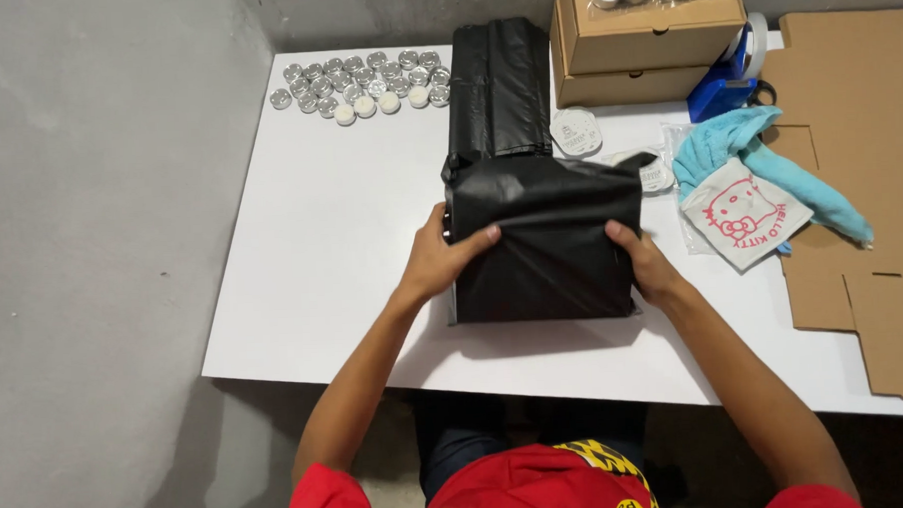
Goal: Folding a cardboard box, filling it with small tealight candles, and placing the box into a black plastic shipping bag for shipping.
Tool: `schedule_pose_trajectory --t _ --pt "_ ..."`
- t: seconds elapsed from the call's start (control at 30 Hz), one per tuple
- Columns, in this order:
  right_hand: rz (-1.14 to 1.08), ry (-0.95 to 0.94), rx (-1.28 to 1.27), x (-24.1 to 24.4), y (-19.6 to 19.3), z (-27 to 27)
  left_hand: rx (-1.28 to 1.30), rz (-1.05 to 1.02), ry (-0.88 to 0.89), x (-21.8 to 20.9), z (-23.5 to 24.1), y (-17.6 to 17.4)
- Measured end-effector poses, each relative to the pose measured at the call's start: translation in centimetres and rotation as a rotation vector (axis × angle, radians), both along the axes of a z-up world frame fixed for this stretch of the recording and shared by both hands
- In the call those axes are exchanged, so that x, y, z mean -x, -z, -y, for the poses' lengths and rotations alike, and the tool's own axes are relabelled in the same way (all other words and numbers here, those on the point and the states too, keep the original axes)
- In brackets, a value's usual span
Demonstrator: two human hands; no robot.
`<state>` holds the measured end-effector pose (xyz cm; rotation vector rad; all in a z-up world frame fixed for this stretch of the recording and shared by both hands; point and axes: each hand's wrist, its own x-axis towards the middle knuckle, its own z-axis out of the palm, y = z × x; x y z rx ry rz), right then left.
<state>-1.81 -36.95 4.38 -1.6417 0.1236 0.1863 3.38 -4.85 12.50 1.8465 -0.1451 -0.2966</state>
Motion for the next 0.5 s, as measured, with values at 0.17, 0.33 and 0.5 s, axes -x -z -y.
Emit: schedule_pose_trajectory --t 0.17,0.33,0.5 --pt "-0.231 0.058 -0.166 -1.9 -3.0 -2.0 0.101 -0.309 -0.055 -3.3 1.0 1.1" --pt "-0.290 0.043 0.174 -2.8 -3.4 -2.0 -0.080 -0.359 -0.082 -3.3 1.7 -1.4" --pt "-0.223 0.067 0.506 -2.5 -6.2 -2.9 -0.189 -0.271 -0.083 -4.8 0.5 0.7"
